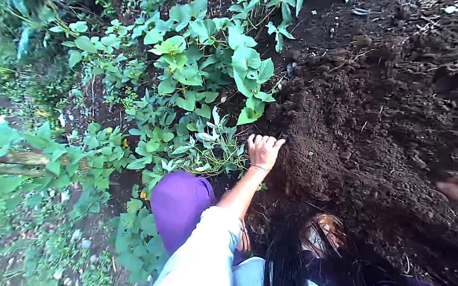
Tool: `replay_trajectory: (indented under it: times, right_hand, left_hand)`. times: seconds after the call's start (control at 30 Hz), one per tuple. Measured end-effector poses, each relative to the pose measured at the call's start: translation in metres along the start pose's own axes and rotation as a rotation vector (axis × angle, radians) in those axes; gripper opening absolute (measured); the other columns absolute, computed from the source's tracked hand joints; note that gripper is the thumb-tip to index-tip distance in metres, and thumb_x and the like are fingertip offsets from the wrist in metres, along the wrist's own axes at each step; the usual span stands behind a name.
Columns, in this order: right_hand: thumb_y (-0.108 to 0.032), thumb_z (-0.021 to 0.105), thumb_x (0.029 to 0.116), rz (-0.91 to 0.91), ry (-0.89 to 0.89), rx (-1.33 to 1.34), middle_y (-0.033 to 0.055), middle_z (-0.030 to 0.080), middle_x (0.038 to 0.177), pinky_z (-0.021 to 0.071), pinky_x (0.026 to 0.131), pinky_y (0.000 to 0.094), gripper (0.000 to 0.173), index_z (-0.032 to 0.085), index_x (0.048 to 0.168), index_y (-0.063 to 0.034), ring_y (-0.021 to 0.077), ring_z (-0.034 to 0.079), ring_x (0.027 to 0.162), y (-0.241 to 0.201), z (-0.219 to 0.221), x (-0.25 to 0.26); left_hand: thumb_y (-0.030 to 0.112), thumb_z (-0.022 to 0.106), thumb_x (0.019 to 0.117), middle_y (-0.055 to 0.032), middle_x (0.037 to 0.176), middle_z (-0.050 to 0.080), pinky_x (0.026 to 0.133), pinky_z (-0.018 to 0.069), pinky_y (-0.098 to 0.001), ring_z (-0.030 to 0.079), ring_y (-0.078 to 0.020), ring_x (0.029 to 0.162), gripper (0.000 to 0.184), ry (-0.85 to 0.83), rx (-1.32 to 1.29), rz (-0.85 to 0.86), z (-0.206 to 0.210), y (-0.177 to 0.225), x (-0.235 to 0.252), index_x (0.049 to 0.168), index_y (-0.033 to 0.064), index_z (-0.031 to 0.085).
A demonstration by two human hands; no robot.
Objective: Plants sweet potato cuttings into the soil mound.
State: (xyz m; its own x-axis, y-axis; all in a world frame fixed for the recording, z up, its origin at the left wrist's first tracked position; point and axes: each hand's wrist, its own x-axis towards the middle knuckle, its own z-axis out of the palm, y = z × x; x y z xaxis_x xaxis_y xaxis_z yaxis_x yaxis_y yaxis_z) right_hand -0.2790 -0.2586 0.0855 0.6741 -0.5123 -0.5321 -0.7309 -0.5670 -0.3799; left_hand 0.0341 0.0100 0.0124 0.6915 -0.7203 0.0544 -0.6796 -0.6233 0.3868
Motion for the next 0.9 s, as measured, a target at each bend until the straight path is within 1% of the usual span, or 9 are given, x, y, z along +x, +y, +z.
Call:
replay_trajectory:
  times: [0.07, 0.13, 0.23, 0.3, 0.43, 0.57, 0.73, 0.8, 0.9]
  right_hand:
    - [-0.016, 0.065, 0.0999, -0.222, 0.115, -0.093, 0.0331, 0.066, 0.117, 0.0455, 0.084, 0.0769, 0.022, 0.072, 0.106, 0.0041, 0.0583, 0.06, 0.111, 0.0, 0.013, 0.084]
    - [-0.016, 0.073, 0.0961, -0.292, 0.052, -0.166, 0.0274, 0.059, 0.137, 0.0438, 0.096, 0.0752, 0.027, 0.072, 0.118, 0.0005, 0.0551, 0.052, 0.129, -0.038, 0.026, 0.145]
    - [-0.04, 0.079, 0.0906, -0.335, -0.044, -0.31, 0.029, 0.034, 0.162, 0.0227, 0.117, 0.0738, 0.073, 0.053, 0.148, -0.0044, 0.0515, 0.029, 0.15, -0.047, 0.072, 0.195]
    - [-0.05, 0.075, 0.0911, -0.312, -0.062, -0.382, 0.0287, 0.031, 0.163, 0.0134, 0.119, 0.0762, 0.081, 0.047, 0.153, -0.0061, 0.0492, 0.019, 0.155, -0.034, 0.088, 0.196]
    - [-0.038, 0.071, 0.0965, -0.245, -0.115, -0.439, 0.024, 0.057, 0.141, 0.0314, 0.106, 0.0771, 0.045, 0.068, 0.13, -0.0083, 0.0492, 0.04, 0.143, -0.024, 0.072, 0.178]
    - [-0.029, 0.071, 0.097, -0.095, -0.165, -0.432, 0.0242, 0.062, 0.133, 0.0377, 0.1, 0.0734, 0.034, 0.072, 0.125, -0.0107, 0.0498, 0.052, 0.129, -0.023, 0.049, 0.153]
    - [-0.02, 0.074, 0.0942, -0.084, 0.02, -0.341, 0.0237, 0.056, 0.142, 0.0423, 0.097, 0.0711, 0.036, 0.07, 0.128, -0.0108, 0.0491, 0.047, 0.136, 0.021, 0.036, 0.108]
    - [-0.013, 0.068, 0.0982, -0.051, 0.087, -0.289, 0.0248, 0.053, 0.148, 0.0406, 0.102, 0.0718, 0.034, 0.067, 0.132, -0.0073, 0.0496, 0.04, 0.144, 0.022, 0.034, 0.092]
    - [-0.001, 0.063, 0.096, 0.07, 0.141, -0.268, 0.0251, 0.061, 0.138, 0.0238, 0.112, 0.0774, 0.024, 0.072, 0.118, -0.0005, 0.0489, 0.04, 0.144, 0.011, 0.037, 0.088]
  left_hand:
    - [0.024, 0.062, 0.1022, -0.0165, 0.104, 0.076, 0.11, 0.0404, -0.0563, 0.07, -0.035, 0.106, 0.028, -0.029, 0.052, -0.234, -0.028, -0.031, 0.015, 0.106, 0.0, 0.077]
    - [0.02, 0.058, 0.103, -0.0151, 0.115, 0.074, 0.11, 0.0398, -0.0553, 0.065, -0.033, 0.117, 0.026, -0.09, 0.102, -0.577, -0.058, -0.06, 0.023, 0.119, 0.0051, 0.073]
    - [0.013, 0.06, 0.0982, -0.0167, 0.124, 0.07, 0.103, 0.0439, -0.0628, 0.062, -0.0363, 0.123, 0.022, -0.191, 0.15, -0.937, -0.088, -0.096, 0.01, 0.116, 0.009, 0.073]
    - [0.007, 0.06, 0.096, -0.017, 0.131, 0.066, 0.105, 0.0428, -0.0603, 0.056, -0.0368, 0.13, 0.025, -0.361, 0.232, -0.885, -0.088, -0.109, -0.009, 0.117, 0.0101, 0.074]
    - [0.0, 0.072, 0.0865, -0.0137, 0.153, 0.052, 0.119, 0.0274, -0.0648, 0.041, -0.0383, 0.145, 0.046, -0.594, 0.308, -0.438, -0.046, -0.131, -0.053, 0.132, 0.0075, 0.068]
    - [0.019, 0.071, 0.0966, -0.0215, 0.135, 0.065, 0.125, 0.0091, -0.067, 0.049, -0.0399, 0.14, 0.049, -0.809, 0.372, -0.364, -0.042, -0.147, -0.043, 0.142, 0.0042, 0.058]
    - [0.015, 0.072, 0.0953, -0.0254, 0.128, 0.067, 0.105, 0.0392, -0.0747, 0.061, -0.0474, 0.123, 0.04, -0.832, 0.408, -0.433, -0.103, -0.128, 0.032, 0.134, 0.008, 0.065]
    - [0.017, 0.075, 0.0942, -0.0282, 0.126, 0.067, 0.1, 0.0417, -0.0765, 0.061, -0.0511, 0.121, 0.043, -0.735, 0.377, -0.442, -0.134, -0.115, 0.059, 0.135, 0.0067, 0.065]
    - [0.02, 0.081, 0.0902, -0.0275, 0.119, 0.069, 0.1, 0.0455, -0.0714, 0.064, -0.0488, 0.116, 0.054, -0.635, 0.275, -0.409, -0.169, -0.104, 0.084, 0.138, 0.0032, 0.061]
